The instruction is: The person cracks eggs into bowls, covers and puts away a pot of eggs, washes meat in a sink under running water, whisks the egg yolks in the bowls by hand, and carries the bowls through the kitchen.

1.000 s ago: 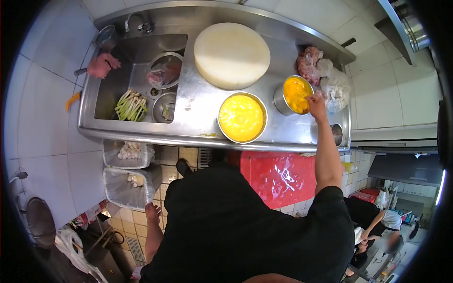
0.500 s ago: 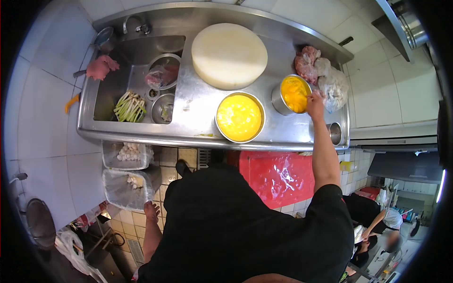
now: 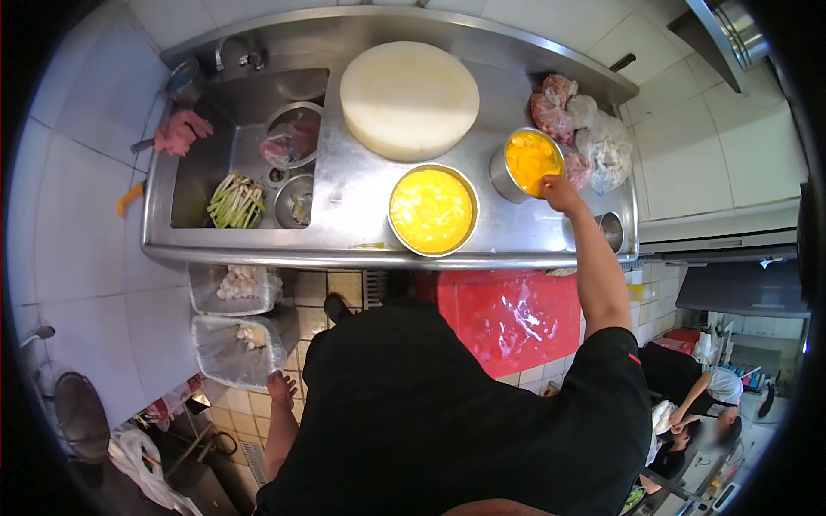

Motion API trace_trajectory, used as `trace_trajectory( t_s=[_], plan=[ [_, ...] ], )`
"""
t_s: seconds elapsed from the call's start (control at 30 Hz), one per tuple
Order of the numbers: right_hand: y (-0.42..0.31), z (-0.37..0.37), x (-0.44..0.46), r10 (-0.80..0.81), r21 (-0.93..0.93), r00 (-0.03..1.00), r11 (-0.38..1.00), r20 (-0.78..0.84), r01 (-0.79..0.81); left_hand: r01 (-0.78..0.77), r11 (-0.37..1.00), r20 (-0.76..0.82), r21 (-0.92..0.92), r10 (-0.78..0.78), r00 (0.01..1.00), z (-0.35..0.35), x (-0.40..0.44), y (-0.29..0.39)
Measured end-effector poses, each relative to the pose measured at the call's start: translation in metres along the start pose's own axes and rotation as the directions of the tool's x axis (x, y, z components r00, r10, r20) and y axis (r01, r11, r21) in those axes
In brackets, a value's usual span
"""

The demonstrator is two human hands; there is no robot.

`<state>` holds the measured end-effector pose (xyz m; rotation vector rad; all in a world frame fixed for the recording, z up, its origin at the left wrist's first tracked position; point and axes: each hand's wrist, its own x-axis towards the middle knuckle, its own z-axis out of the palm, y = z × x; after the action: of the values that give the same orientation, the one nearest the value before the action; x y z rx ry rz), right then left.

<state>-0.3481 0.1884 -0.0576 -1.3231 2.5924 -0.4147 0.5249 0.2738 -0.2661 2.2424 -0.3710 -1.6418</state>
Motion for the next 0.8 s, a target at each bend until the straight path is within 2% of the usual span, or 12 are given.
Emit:
trace_trajectory(
  t_s=[0.07, 0.13, 0.17, 0.23, 0.27, 0.33, 0.37, 0.43, 0.47, 0.53, 0.63, 0.8],
  plan=[
    [0.006, -0.001, 0.004, -0.086, 0.102, 0.970, 0.993, 0.228, 0.064, -0.008, 1.000, -0.038, -0.022, 0.007, 0.999, 0.003, -0.001, -0.001],
    [0.011, -0.001, 0.010, -0.005, 0.078, 0.966, 0.997, -0.259, 0.027, 0.002, 0.999, -0.039, -0.045, -0.004, 0.999, -0.002, 0.004, -0.008],
    [0.012, 0.003, 0.006, 0.001, 0.084, 0.967, 0.996, -0.256, 0.021, -0.030, 0.999, 0.001, -0.029, 0.030, 1.000, -0.003, 0.002, -0.008],
    [0.013, 0.004, 0.005, -0.223, 0.123, 0.927, 0.973, 0.303, 0.194, -0.030, 0.999, -0.005, -0.037, 0.029, 1.000, -0.004, 0.001, -0.003],
    [0.012, -0.001, 0.005, -0.223, 0.123, 0.926, 0.973, 0.303, 0.194, -0.017, 0.999, -0.010, -0.050, 0.016, 1.000, -0.003, -0.001, -0.005],
    [0.009, -0.013, 0.009, 0.024, 0.134, 0.969, 0.991, -0.247, 0.010, -0.013, 0.999, -0.021, -0.050, 0.012, 1.000, -0.001, -0.005, -0.009],
    [0.014, -0.005, 0.009, 0.026, 0.136, 0.969, 0.991, -0.244, 0.008, -0.022, 0.999, -0.011, -0.043, 0.022, 1.000, 0.001, -0.009, -0.008],
    [0.031, 0.019, 0.010, -0.179, -0.043, 0.963, 0.981, 0.200, 0.191, -0.038, 0.999, 0.001, -0.033, 0.038, 0.999, 0.000, -0.008, -0.004],
    [0.027, 0.011, 0.011, -0.180, -0.045, 0.963, 0.980, 0.199, 0.193, -0.026, 0.999, -0.013, -0.036, 0.025, 1.000, 0.000, -0.007, -0.005],
    [0.013, -0.008, 0.011, -0.082, 0.092, 0.972, 0.990, -0.222, 0.105, 0.007, 0.999, -0.045, -0.051, -0.010, 0.999, 0.002, -0.007, -0.014],
    [0.014, 0.010, 0.006, -0.090, -0.081, 0.991, 0.992, 0.098, 0.098, -0.007, 1.000, -0.042, -0.023, 0.006, 0.999, 0.001, -0.021, -0.009],
    [0.021, 0.005, 0.018, -0.042, 0.110, 0.975, 0.992, -0.217, 0.067, -0.001, 0.999, -0.048, -0.039, -0.001, 0.999, 0.000, -0.018, -0.022]
  ],
)
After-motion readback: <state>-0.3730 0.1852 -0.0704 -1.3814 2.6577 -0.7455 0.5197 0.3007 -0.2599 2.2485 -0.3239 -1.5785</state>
